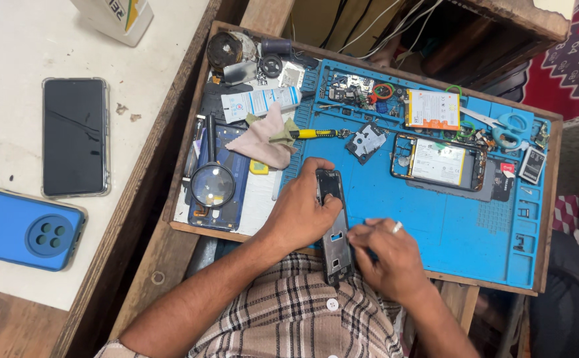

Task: The person works on a disassembled mobile phone, repeatedly peeling and repositioning a thin adhesive strip along the phone's internal frame. The hands rotate the phone and adjust the strip multiple times without completing the repair.

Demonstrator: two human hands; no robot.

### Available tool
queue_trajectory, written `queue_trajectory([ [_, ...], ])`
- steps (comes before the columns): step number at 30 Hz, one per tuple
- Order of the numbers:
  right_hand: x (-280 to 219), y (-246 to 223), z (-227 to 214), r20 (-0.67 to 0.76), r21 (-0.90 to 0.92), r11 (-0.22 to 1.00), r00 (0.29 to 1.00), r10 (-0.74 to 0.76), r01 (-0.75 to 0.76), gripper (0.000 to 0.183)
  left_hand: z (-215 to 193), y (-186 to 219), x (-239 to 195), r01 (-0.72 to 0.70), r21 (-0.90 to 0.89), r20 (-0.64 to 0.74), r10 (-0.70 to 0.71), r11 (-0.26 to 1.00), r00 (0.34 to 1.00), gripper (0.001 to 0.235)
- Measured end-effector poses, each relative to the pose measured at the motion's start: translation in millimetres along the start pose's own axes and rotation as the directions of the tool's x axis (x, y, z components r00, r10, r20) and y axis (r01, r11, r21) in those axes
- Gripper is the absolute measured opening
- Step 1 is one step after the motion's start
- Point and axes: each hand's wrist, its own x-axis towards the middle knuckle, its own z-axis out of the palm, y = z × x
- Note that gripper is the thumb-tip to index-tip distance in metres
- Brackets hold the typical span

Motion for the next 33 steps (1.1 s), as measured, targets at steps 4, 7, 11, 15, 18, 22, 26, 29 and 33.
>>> queue_trajectory([
  [4, -2, -1, -2, -0.014, 0.014, 0.999, 0.999, 0.044, -0.043, 0.014, 0, -1, 1, 0.013, -0.003, 0.013, -0.013, 1.0, 1.0, 0.049],
  [7, 21, 16, -1, -0.019, 0.026, 0.999, 1.0, 0.023, -0.022, 0.013, 0, -3, 1, 0.03, -0.009, 0.024, -0.03, 1.0, 0.999, 0.049],
  [11, 65, 36, 0, -0.007, -0.04, 0.999, 1.0, -0.006, 0.006, 0.015, -3, 0, 1, -0.01, -0.008, 0.025, 0.01, 1.0, 1.0, 0.049],
  [15, 94, 44, 3, -0.033, -0.061, 0.997, 0.998, -0.046, 0.044, 0.016, -5, 3, 3, 0.05, -0.013, 0.059, -0.049, 0.999, 0.997, 0.05],
  [18, 91, 40, 6, -0.062, -0.082, 0.994, 0.995, -0.083, 0.078, 0.02, -5, 1, 3, 0.081, -0.036, 0.072, -0.078, 0.996, 0.994, 0.05],
  [22, 68, 32, 2, 0.002, -0.133, 0.989, 0.998, -0.062, 0.062, 0.021, -3, -2, 2, -0.014, -0.025, 0.024, 0.014, 1.0, 1.0, 0.048],
  [26, 29, 14, -5, 0.08, -0.152, 0.987, 0.996, -0.032, 0.044, 0.019, -2, -2, 0, 0.017, -0.024, 0.022, -0.017, 1.0, 1.0, 0.048],
  [29, -1, -4, -10, 0.087, -0.143, 0.988, 0.995, -0.05, 0.062, 0.017, -2, 0, 1, 0.016, -0.023, 0.026, -0.015, 1.0, 1.0, 0.049],
  [33, -24, -15, -12, 0.077, -0.079, 0.997, 0.997, -0.001, 0.007, 0.017, -4, 1, 1, 0.016, -0.02, 0.037, -0.015, 1.0, 0.999, 0.049],
])
